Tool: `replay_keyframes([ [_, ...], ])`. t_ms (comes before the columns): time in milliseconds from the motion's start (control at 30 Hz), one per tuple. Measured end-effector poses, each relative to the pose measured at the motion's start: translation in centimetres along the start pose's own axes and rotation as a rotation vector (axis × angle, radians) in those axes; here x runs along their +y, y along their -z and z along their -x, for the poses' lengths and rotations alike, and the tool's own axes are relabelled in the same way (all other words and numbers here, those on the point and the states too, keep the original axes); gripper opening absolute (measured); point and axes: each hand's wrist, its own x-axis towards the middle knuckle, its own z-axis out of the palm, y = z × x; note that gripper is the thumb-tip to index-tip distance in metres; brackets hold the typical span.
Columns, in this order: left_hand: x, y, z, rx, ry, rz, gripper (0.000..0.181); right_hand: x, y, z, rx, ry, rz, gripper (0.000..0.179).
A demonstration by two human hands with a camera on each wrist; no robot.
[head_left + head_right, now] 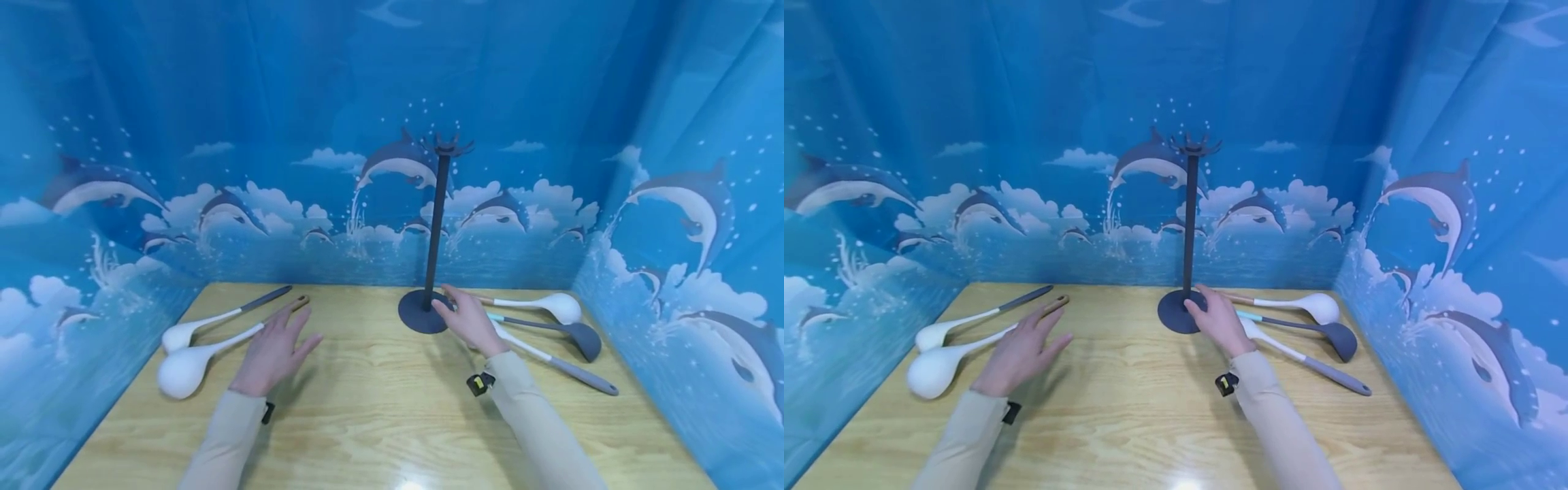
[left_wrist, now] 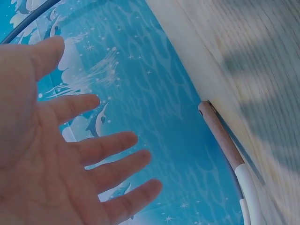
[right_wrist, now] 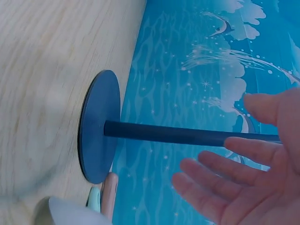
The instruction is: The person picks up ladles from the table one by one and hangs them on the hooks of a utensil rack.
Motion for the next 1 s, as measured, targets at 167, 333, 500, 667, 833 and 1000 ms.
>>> replay_keyframes([
  [167, 0.1, -0.1, -0.1, -0.017, 0.004, 0.003, 0.065, -1.0, 0.1, -1.8, 0.078, -0.038, -0.083, 0.055],
  [333, 0.2, -0.1, -0.2, -0.016, 0.003, 0.001, 0.063, -2.0, 0.5, -3.6, 0.181, -0.041, -0.07, 0.05],
  [500, 0.3, -0.4, -0.1, -0.032, 0.0, 0.006, 0.061, -2.4, 0.5, -5.0, 0.263, -0.046, -0.053, 0.051],
  [667, 0.5, -0.7, 0.1, -0.025, -0.012, -0.017, 0.057, -2.8, 0.6, -6.2, 0.34, -0.051, -0.069, 0.052],
  [833, 0.6, -0.7, 0.1, -0.022, -0.009, -0.028, 0.054, -3.1, 0.6, -7.2, 0.371, -0.045, -0.091, 0.049],
  [1000, 0.5, -0.4, -0.1, -0.006, -0.013, -0.002, 0.051, -3.3, 0.4, -7.6, 0.341, -0.033, -0.172, 0.041],
])
